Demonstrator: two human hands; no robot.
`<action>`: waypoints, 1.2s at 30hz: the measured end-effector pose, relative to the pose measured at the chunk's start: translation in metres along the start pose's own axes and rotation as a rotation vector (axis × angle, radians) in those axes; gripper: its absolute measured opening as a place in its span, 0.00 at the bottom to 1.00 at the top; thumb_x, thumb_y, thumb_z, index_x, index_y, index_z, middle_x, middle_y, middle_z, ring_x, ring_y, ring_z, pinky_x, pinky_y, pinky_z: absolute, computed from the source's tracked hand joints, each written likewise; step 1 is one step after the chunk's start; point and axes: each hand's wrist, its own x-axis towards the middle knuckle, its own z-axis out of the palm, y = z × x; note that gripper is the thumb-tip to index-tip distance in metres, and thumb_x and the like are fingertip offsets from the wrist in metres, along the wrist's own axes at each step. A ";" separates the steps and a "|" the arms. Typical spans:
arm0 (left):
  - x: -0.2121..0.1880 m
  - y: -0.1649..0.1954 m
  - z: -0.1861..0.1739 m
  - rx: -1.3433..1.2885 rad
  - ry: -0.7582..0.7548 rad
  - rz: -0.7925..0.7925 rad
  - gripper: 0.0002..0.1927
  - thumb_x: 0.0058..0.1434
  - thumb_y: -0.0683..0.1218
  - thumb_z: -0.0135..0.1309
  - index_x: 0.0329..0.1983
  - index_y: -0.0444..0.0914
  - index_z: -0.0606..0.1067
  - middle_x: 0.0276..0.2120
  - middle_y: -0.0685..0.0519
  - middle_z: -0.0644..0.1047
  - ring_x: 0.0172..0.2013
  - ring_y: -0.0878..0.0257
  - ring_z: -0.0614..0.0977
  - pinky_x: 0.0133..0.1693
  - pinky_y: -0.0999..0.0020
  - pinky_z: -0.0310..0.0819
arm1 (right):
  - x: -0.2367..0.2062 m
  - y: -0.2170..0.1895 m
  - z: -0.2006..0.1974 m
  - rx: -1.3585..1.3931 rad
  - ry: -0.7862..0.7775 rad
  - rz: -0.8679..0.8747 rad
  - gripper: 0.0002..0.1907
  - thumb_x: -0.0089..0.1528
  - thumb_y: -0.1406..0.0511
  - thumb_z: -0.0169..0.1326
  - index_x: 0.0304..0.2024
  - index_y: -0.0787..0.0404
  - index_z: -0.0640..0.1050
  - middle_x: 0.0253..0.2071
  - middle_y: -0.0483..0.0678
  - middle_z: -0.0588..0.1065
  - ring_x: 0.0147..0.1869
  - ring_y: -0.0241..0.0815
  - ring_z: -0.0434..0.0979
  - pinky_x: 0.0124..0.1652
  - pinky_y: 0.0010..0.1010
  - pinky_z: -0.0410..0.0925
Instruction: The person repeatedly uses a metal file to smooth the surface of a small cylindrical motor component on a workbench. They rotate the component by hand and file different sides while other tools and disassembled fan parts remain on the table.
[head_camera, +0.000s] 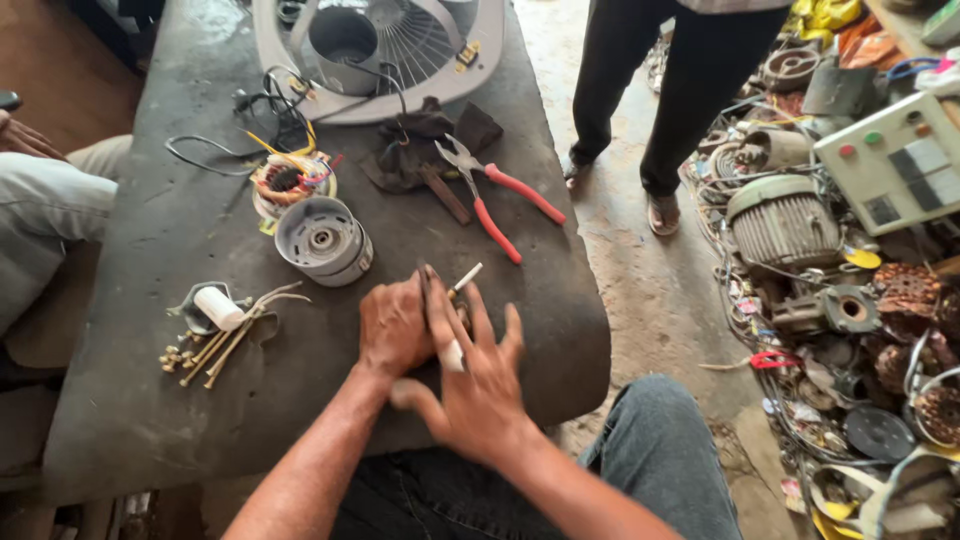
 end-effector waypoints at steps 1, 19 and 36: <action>0.000 0.000 -0.001 -0.032 -0.009 0.001 0.18 0.53 0.57 0.63 0.34 0.39 0.75 0.23 0.44 0.81 0.25 0.43 0.83 0.29 0.48 0.76 | 0.001 -0.001 -0.001 0.019 0.004 -0.019 0.57 0.58 0.41 0.58 0.75 0.67 0.51 0.77 0.57 0.56 0.80 0.67 0.48 0.66 0.76 0.37; -0.001 0.001 -0.007 -0.057 -0.020 -0.012 0.14 0.53 0.53 0.61 0.38 0.42 0.75 0.25 0.42 0.81 0.28 0.40 0.83 0.33 0.44 0.75 | -0.001 0.002 0.002 -0.017 0.017 -0.024 0.51 0.58 0.39 0.54 0.73 0.62 0.60 0.78 0.56 0.54 0.79 0.66 0.48 0.66 0.73 0.38; 0.000 -0.004 0.000 -0.068 -0.003 -0.022 0.15 0.48 0.54 0.64 0.34 0.43 0.75 0.22 0.43 0.80 0.26 0.43 0.83 0.31 0.47 0.75 | 0.008 0.006 -0.004 -0.021 0.002 -0.003 0.48 0.58 0.42 0.57 0.72 0.59 0.63 0.76 0.53 0.58 0.78 0.67 0.50 0.65 0.73 0.39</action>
